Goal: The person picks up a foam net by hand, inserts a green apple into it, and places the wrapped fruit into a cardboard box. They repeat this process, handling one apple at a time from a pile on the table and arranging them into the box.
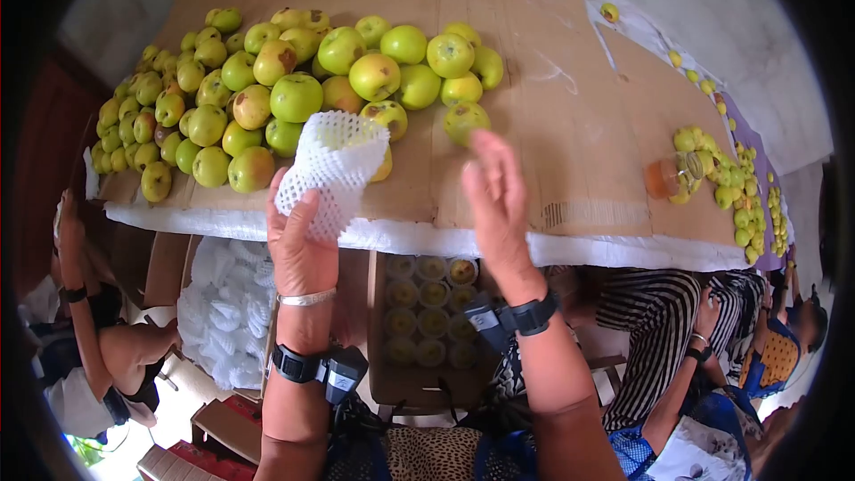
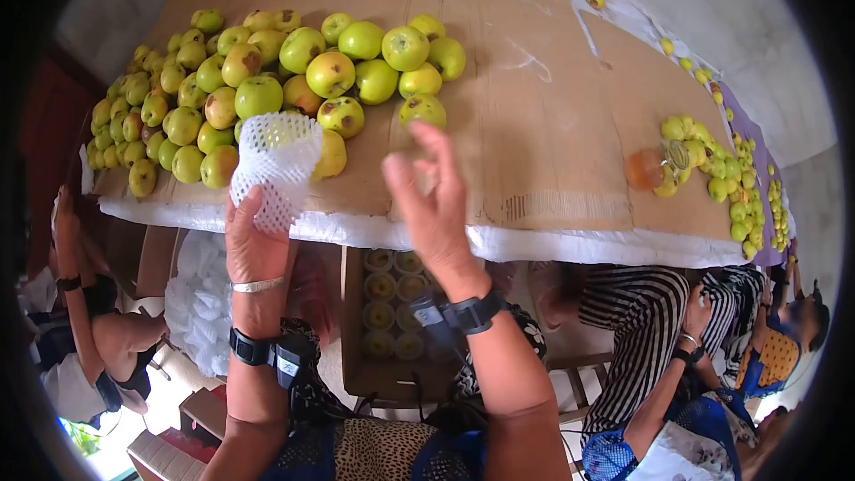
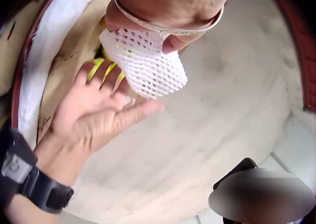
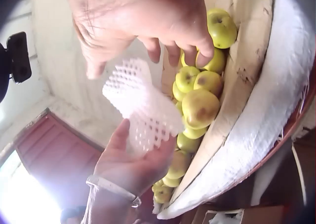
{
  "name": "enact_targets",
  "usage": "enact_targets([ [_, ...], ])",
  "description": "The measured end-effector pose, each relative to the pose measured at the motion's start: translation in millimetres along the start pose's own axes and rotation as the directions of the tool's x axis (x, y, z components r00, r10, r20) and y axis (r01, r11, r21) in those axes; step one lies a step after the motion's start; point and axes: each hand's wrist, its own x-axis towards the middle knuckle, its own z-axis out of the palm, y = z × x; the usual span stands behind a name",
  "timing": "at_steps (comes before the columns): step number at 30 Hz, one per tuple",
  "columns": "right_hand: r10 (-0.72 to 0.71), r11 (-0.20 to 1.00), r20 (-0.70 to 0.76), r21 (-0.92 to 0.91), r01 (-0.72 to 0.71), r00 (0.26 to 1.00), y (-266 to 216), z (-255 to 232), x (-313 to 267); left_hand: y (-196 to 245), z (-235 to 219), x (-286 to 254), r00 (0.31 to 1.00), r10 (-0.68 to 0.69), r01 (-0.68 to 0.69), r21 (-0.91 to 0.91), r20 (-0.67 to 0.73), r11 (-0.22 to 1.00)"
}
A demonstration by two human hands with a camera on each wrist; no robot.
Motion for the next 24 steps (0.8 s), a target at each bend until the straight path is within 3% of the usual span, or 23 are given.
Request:
enact_targets([
  [3,-0.028,0.938,-0.070,-0.348,0.002,0.997,13.6,-15.3,19.9,7.3,-4.0,-1.3,1.000,-0.007,0.006,-0.016,-0.028,1.000],
  [5,-0.144,0.781,-0.021,-0.616,0.100,0.989,19.5,-18.5,28.9,6.7,-4.7,-3.0,0.998,-0.050,0.050,-0.024,-0.026,0.998],
  [8,0.008,0.757,-0.012,-0.653,-0.014,1.000,42.9,-16.3,40.6,7.6,-9.4,-3.0,0.993,-0.113,0.112,-0.018,-0.038,0.994],
  [11,0.065,0.776,0.028,-0.630,-0.033,0.997,43.5,-11.5,45.6,10.6,-6.9,-4.5,0.984,-0.174,0.173,-0.045,-0.026,0.984],
  [14,0.201,0.764,-0.060,-0.616,-0.194,0.978,26.0,-11.2,48.2,17.8,-9.7,-1.8,0.983,-0.179,0.176,-0.069,-0.040,0.982],
  [20,-0.037,0.762,-0.027,-0.647,0.010,0.999,25.3,-1.9,37.0,18.7,-12.7,-1.8,0.980,-0.195,0.192,-0.084,-0.029,0.978],
  [23,0.094,0.649,0.106,-0.760,0.019,0.990,26.3,-12.3,36.5,15.3,-13.4,-0.8,0.980,-0.199,0.196,-0.090,-0.027,0.977],
  [24,0.130,0.660,0.103,-0.751,-0.009,0.986,22.3,-16.1,35.3,15.0,-13.1,-0.2,0.980,-0.195,0.193,-0.085,-0.024,0.978],
])
